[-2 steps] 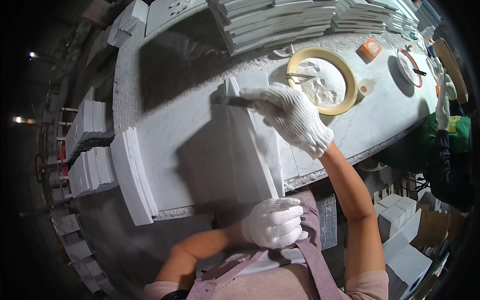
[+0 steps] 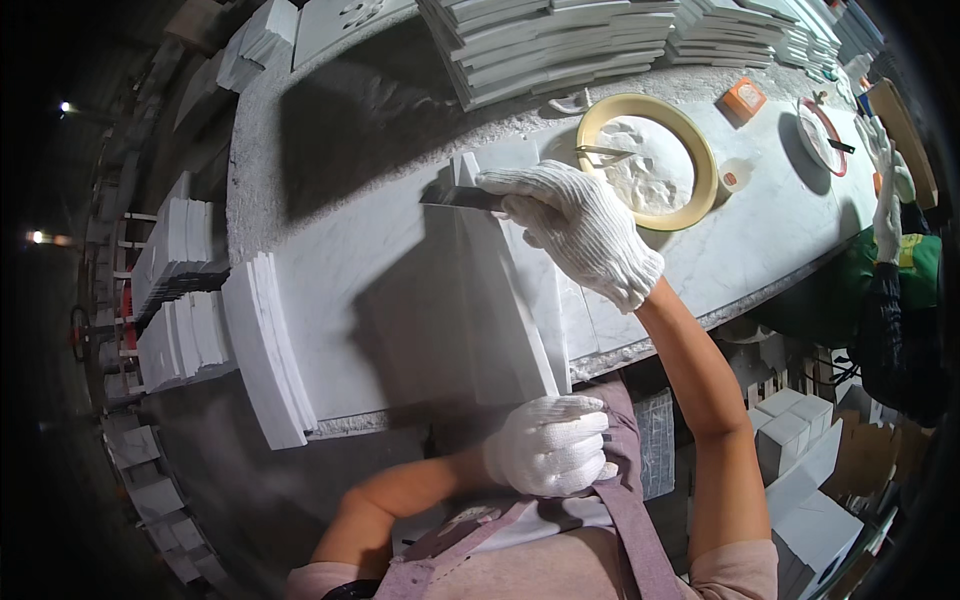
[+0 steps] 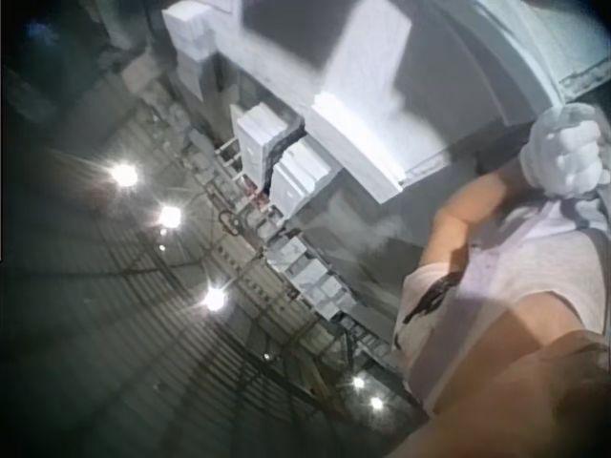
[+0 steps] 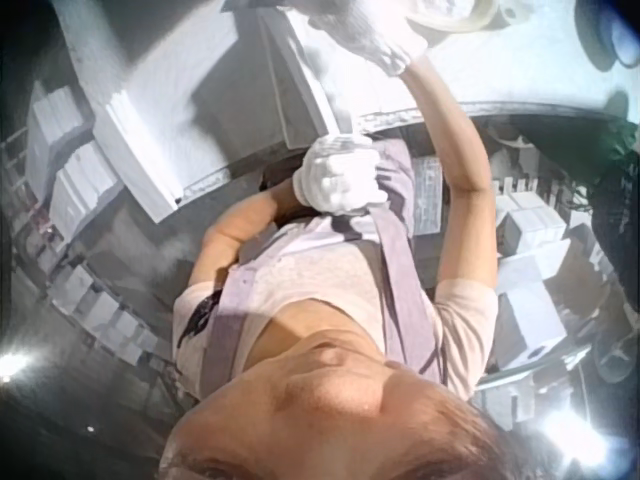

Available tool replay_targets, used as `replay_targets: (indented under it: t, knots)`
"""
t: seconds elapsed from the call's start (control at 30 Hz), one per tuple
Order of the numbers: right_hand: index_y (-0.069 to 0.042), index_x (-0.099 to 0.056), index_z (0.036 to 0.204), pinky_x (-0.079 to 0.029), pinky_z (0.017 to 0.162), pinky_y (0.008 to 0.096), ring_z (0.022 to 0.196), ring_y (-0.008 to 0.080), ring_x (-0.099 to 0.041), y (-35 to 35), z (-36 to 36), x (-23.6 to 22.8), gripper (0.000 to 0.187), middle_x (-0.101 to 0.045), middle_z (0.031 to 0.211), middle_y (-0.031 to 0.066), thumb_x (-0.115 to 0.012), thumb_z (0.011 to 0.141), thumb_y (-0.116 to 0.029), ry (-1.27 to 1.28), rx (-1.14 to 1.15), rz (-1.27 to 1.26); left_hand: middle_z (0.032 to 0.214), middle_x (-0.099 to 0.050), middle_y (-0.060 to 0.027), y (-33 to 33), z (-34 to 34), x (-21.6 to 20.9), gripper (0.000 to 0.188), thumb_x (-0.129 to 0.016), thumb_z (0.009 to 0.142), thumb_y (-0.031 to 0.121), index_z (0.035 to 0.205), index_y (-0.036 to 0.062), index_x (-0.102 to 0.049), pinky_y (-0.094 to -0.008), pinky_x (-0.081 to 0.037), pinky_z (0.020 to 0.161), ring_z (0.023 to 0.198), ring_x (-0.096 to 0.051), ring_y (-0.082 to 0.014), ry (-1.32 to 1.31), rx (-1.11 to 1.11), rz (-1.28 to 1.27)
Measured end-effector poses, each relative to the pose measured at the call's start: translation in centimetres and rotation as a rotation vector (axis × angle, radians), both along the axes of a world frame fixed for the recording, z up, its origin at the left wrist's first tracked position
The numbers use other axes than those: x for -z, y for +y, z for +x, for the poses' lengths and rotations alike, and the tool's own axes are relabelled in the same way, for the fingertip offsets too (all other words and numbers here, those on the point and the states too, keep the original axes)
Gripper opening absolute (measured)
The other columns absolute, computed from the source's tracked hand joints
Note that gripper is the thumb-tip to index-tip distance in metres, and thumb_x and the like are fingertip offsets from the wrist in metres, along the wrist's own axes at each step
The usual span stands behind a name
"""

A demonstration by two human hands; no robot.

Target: The person applies a white paste to a rectangular stone tile using a small metal spatula, spreads it evenly, and scrapes off excess. They then wipe the tile with a cloth and use an orange sanding block to smooth the surface. The person repeats this process on multiple tiles, stacking finished ones on the table.

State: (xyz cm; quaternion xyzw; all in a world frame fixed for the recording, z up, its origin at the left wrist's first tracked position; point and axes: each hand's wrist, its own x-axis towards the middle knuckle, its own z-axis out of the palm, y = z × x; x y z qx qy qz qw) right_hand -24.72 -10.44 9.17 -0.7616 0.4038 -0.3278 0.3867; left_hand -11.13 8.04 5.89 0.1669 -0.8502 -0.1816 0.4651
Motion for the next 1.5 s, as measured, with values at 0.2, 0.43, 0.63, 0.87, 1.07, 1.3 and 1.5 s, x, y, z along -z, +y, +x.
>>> replay_targets:
  t: [0.2,0.43,0.63,0.87,1.07,1.3,1.5]
  knots:
    - [-0.011,-0.073,0.133,-0.057,0.067,0.0306,0.075,0.0144,-0.067,3.2,-0.3,-0.6,0.032,-0.072,0.088,0.0048,-0.068,0.101,-0.009,-0.016,-0.020,-0.102,0.089,-0.072,-0.0023,0.3,0.3,0.1,0.023,-0.091,0.078,0.027,0.084,0.0124,-0.074,-0.0377,-0.066,0.075,0.090,-0.075,-0.0230,-0.004,-0.032,-0.001]
    - [-0.013,-0.075,0.127,-0.057,0.075,0.0388,0.083,0.0282,-0.070,3.4,-0.1,-1.9,0.032,-0.073,0.093,0.0102,-0.066,0.097,-0.006,0.036,-0.033,0.088,0.093,-0.073,-0.0036,0.7,0.4,0.6,0.023,-0.091,0.078,0.026,0.086,0.0127,-0.074,-0.0376,-0.065,0.072,0.089,-0.075,-0.0240,0.006,-0.018,0.053]
    - [-0.015,-0.074,0.128,-0.058,0.077,0.0410,0.087,0.0322,-0.071,2.7,0.9,-1.5,0.031,-0.074,0.101,0.0126,-0.063,0.099,-0.012,0.018,-0.058,-0.083,0.095,-0.073,-0.0035,0.6,0.9,0.2,0.024,-0.091,0.079,0.025,0.090,0.0127,-0.072,-0.0390,-0.065,0.075,0.091,-0.075,-0.0236,0.034,-0.045,-0.010]
    - [-0.015,-0.069,0.141,-0.061,0.080,0.0343,0.091,0.0201,-0.074,7.8,-3.5,-1.9,0.048,-0.077,0.113,0.0068,-0.071,0.094,-0.002,-0.234,-0.317,0.487,0.107,-0.073,-0.0061,1.8,1.7,1.3,0.022,-0.085,0.086,0.024,0.102,0.0128,-0.075,-0.0460,-0.062,0.090,0.099,-0.074,-0.0250,0.010,-0.097,-0.061]
    - [0.004,-0.057,0.144,-0.057,0.066,0.0243,0.079,0.0124,-0.070,9.9,-2.0,0.8,0.056,-0.073,0.104,0.0096,-0.075,0.100,-0.025,-0.768,0.120,1.033,0.094,-0.070,0.0010,2.1,3.1,-0.9,0.022,-0.081,0.083,0.033,0.085,0.0167,-0.067,-0.0437,-0.048,0.090,0.086,-0.068,-0.0203,-0.125,-0.291,-0.110]
    - [-0.001,-0.067,0.134,-0.057,0.074,0.0266,0.089,0.0090,-0.068,7.9,3.1,2.3,0.041,-0.075,0.101,0.0050,-0.071,0.104,-0.029,-0.608,0.149,0.975,0.077,-0.064,-0.0049,1.7,2.5,-1.7,0.016,-0.079,0.073,0.023,0.074,0.0101,-0.069,-0.0394,-0.049,0.067,0.070,-0.061,-0.0266,-0.048,-0.342,0.056]
    - [-0.009,-0.056,0.153,-0.056,0.092,0.0269,0.111,0.0117,-0.069,7.8,5.0,2.6,0.053,-0.073,0.127,0.0099,-0.069,0.105,-0.024,-0.507,0.132,0.551,0.085,-0.066,-0.0097,2.7,3.3,-1.9,0.011,-0.075,0.074,0.018,0.077,0.0078,-0.072,-0.0443,-0.053,0.070,0.075,-0.064,-0.0293,-0.167,-0.299,0.156]
